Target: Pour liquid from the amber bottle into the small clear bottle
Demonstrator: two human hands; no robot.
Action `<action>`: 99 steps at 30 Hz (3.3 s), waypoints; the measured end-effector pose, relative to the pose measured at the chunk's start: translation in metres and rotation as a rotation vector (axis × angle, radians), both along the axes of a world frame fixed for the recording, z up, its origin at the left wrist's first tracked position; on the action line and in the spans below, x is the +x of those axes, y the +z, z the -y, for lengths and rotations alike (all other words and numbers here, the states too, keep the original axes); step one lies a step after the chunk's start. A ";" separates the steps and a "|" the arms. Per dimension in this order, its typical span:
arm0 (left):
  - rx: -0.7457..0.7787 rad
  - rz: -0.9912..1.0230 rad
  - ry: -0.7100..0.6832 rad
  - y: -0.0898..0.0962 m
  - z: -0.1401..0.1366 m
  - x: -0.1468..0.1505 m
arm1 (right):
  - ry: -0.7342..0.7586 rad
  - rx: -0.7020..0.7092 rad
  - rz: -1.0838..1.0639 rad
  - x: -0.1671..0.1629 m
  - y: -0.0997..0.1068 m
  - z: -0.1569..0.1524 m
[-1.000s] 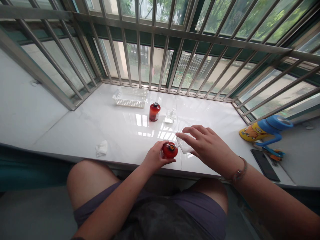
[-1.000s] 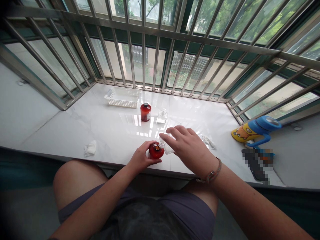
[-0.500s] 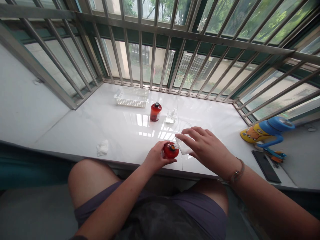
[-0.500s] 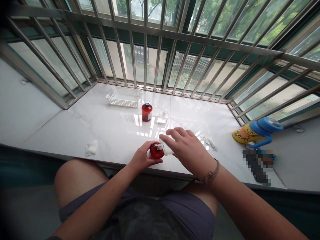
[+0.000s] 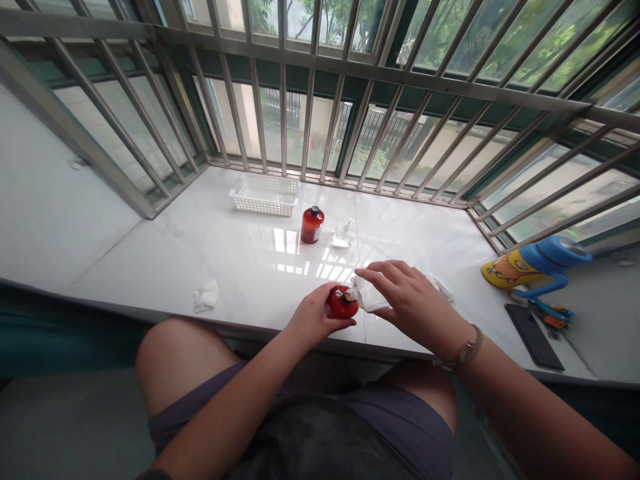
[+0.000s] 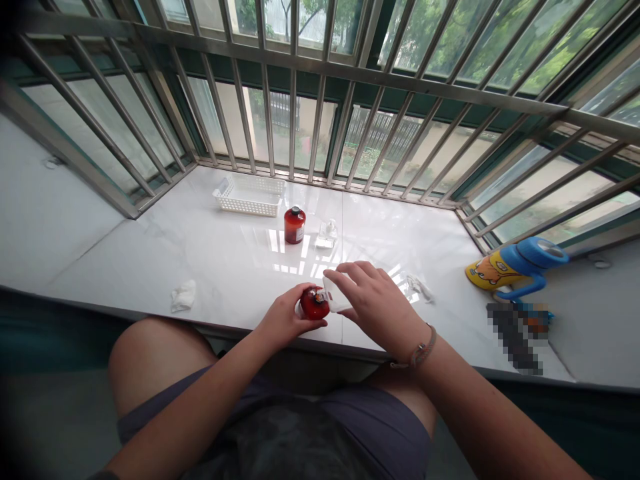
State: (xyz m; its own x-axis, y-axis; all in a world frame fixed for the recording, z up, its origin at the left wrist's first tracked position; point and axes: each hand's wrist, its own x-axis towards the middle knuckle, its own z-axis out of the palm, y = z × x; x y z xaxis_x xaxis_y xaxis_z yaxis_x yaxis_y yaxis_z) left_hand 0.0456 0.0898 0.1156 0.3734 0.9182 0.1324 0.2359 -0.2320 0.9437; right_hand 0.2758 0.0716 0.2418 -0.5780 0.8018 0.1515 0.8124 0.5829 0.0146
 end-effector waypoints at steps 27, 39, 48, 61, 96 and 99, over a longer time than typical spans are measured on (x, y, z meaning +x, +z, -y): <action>0.088 -0.202 0.007 0.028 0.002 0.001 | 0.022 0.048 0.069 0.019 0.022 0.005; 0.099 -0.200 -0.008 0.032 0.000 0.003 | 0.037 0.049 0.128 0.017 0.027 0.003; 0.111 -0.201 -0.021 0.033 -0.001 0.006 | 0.059 0.039 0.134 0.018 0.031 0.000; 0.098 -0.216 -0.042 0.035 -0.001 0.009 | 0.093 0.051 0.149 0.026 0.035 -0.003; 0.093 -0.186 -0.055 0.032 -0.003 0.015 | 0.126 0.077 0.268 0.018 0.046 -0.002; 0.093 -0.192 -0.055 0.032 -0.003 0.015 | 0.132 0.082 0.271 0.017 0.046 -0.002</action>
State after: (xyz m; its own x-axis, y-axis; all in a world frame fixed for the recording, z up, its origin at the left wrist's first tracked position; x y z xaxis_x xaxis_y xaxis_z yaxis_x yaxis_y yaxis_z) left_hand 0.0606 0.0928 0.1476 0.4492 0.8828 0.1374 0.3942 -0.3338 0.8562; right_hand 0.2932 0.0741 0.2883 -0.7046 0.7086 0.0387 0.6899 0.6712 0.2713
